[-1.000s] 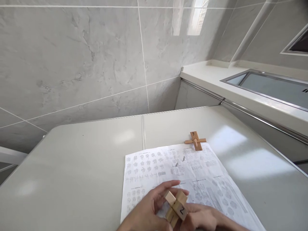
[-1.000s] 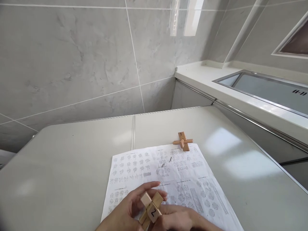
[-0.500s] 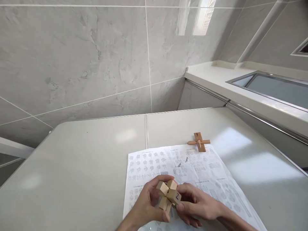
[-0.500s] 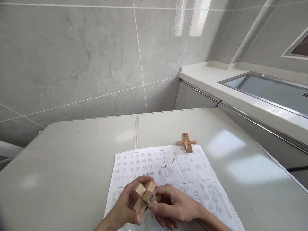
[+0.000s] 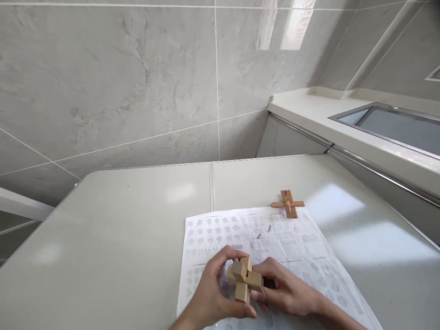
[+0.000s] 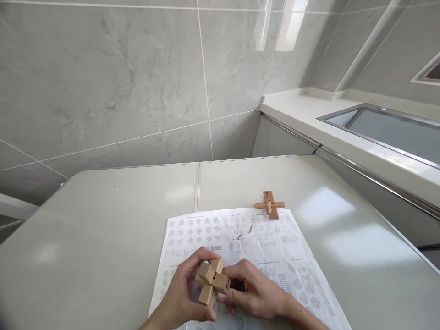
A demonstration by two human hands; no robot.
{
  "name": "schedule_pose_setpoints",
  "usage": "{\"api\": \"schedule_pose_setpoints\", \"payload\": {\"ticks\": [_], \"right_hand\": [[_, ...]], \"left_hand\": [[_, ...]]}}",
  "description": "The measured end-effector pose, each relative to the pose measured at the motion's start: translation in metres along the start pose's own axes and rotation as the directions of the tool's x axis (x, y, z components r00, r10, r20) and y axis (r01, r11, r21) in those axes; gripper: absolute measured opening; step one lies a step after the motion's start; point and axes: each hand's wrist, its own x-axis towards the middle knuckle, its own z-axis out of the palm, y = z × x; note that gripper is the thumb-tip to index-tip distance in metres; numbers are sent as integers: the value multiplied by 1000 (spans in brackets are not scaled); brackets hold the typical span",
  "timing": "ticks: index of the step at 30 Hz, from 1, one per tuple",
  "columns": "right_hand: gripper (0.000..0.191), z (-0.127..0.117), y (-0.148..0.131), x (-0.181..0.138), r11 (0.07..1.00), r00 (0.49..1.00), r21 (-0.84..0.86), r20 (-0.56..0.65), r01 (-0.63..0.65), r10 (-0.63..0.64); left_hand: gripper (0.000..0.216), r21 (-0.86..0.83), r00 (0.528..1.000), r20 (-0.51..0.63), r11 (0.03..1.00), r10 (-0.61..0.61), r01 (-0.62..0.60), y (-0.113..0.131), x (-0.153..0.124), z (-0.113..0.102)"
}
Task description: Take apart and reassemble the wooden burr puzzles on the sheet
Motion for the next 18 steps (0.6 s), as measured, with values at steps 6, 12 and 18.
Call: {"api": "schedule_pose_setpoints", "payload": {"ticks": [6,12,18], "right_hand": [[46,-1,-4,-1,993,998,-114,-61,-31,25],[43,6,-3,-1,982,992,-190,-125,0,-24],[30,7,-2,1,965,989,-262,-143,-12,-26]], "left_hand": [[79,94,998,-28,994,64,-62,3,-1,1],[78,136,990,-34,982,134,-128,3,1,-1],[78,186,983,-31,967,183,-174,1,2,-3]]}}
